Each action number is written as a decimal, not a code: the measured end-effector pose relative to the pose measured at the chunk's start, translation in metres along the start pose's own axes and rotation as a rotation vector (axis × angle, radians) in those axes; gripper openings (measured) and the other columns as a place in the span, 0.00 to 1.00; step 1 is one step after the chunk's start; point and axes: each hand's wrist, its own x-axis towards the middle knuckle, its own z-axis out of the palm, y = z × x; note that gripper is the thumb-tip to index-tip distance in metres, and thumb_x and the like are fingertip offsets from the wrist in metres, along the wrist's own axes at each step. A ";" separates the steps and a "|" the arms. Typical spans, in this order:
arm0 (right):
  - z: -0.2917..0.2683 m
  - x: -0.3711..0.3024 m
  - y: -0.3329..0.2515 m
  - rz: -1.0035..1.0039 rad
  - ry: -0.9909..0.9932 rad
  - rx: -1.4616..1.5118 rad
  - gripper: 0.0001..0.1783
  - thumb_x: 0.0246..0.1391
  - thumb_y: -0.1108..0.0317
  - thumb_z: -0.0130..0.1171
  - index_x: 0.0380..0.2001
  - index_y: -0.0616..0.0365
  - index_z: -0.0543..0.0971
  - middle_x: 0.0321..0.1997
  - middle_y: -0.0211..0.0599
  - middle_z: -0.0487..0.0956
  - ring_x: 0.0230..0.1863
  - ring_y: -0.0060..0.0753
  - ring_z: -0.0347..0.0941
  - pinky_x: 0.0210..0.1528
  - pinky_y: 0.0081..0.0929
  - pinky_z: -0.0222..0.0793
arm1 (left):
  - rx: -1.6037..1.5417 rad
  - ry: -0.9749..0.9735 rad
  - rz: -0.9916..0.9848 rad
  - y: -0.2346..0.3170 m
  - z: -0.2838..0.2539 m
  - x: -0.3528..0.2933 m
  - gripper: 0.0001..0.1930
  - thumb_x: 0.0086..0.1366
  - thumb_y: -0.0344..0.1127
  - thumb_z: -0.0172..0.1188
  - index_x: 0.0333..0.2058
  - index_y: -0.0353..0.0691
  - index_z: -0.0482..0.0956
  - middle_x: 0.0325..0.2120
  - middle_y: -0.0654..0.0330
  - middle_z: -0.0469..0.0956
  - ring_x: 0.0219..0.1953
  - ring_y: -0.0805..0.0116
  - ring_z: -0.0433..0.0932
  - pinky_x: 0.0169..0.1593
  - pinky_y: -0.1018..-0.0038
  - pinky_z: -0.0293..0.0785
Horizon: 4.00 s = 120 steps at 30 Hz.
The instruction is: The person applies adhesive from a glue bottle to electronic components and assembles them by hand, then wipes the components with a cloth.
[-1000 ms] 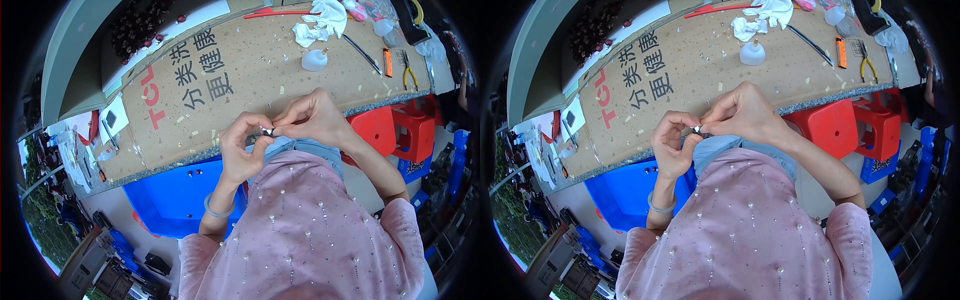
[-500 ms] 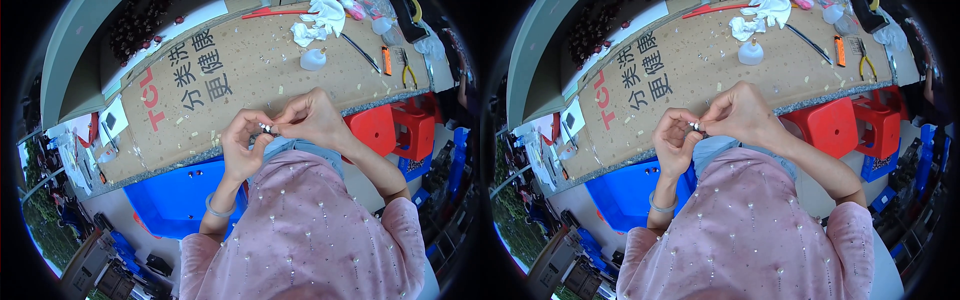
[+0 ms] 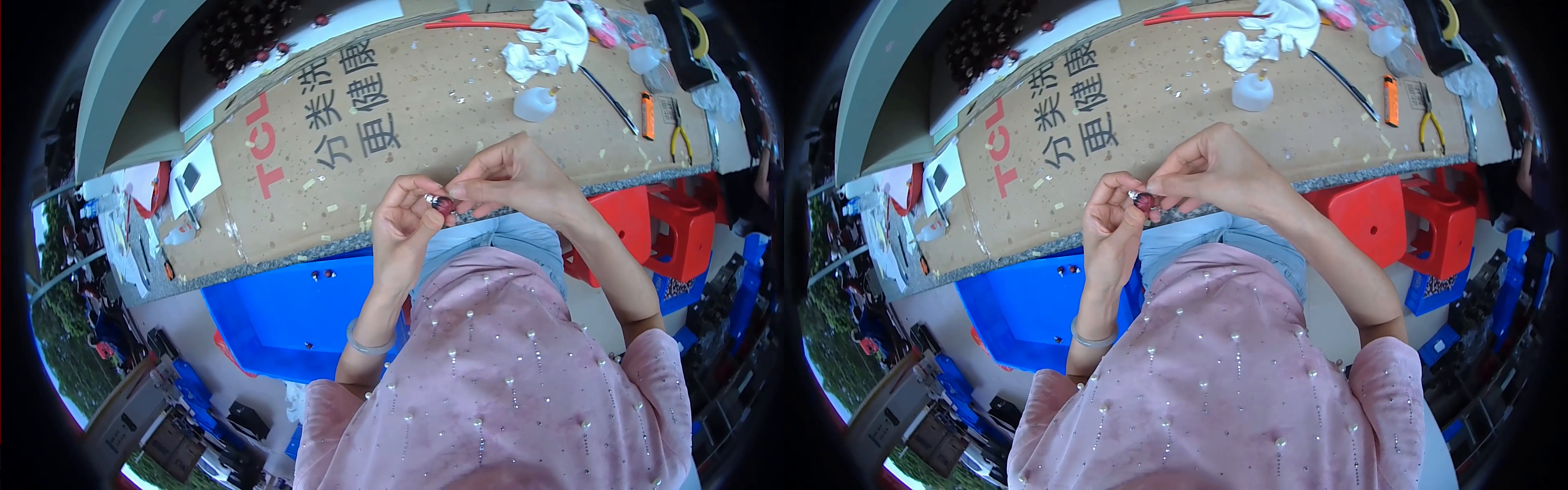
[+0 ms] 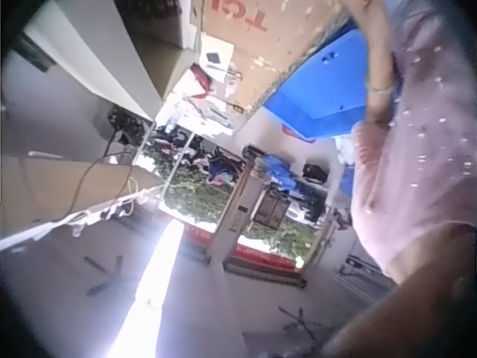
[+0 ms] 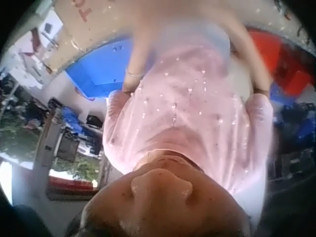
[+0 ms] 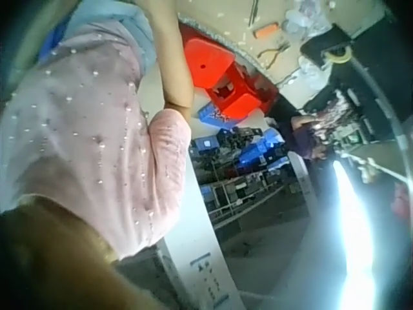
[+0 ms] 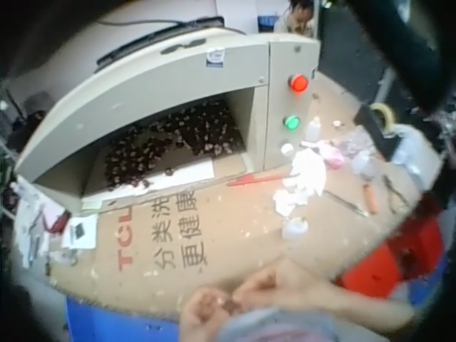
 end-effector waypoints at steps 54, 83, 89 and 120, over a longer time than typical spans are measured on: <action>0.040 -0.001 0.000 -0.430 0.464 0.000 0.12 0.52 0.76 0.57 0.42 0.66 0.76 0.36 0.36 0.78 0.27 0.19 0.75 0.25 0.13 0.70 | 0.332 0.030 0.161 0.060 -0.010 0.040 0.15 0.58 0.20 0.54 0.45 0.31 0.72 0.36 0.58 0.77 0.32 0.77 0.75 0.36 0.83 0.71; 0.035 0.000 0.033 -0.309 0.301 0.263 0.11 0.49 0.74 0.61 0.38 0.64 0.78 0.33 0.34 0.78 0.30 0.16 0.74 0.26 0.13 0.71 | 0.209 0.148 0.212 0.006 0.001 0.012 0.16 0.53 0.14 0.57 0.41 0.30 0.69 0.37 0.57 0.74 0.38 0.74 0.76 0.41 0.80 0.74; 0.040 0.007 0.040 -0.510 0.388 -0.054 0.16 0.42 0.79 0.64 0.39 0.63 0.78 0.34 0.36 0.78 0.31 0.20 0.75 0.28 0.14 0.73 | 0.294 0.184 0.274 0.000 0.004 0.012 0.17 0.52 0.12 0.56 0.41 0.30 0.68 0.37 0.56 0.74 0.41 0.72 0.75 0.42 0.80 0.75; -0.041 0.023 0.063 -0.703 1.080 -0.378 0.32 0.40 0.70 0.68 0.51 0.62 0.69 0.45 0.37 0.75 0.46 0.30 0.70 0.52 0.28 0.62 | -0.143 -0.107 -0.355 0.007 0.005 0.010 0.17 0.59 0.26 0.58 0.47 0.33 0.69 0.42 0.50 0.75 0.45 0.61 0.76 0.49 0.71 0.74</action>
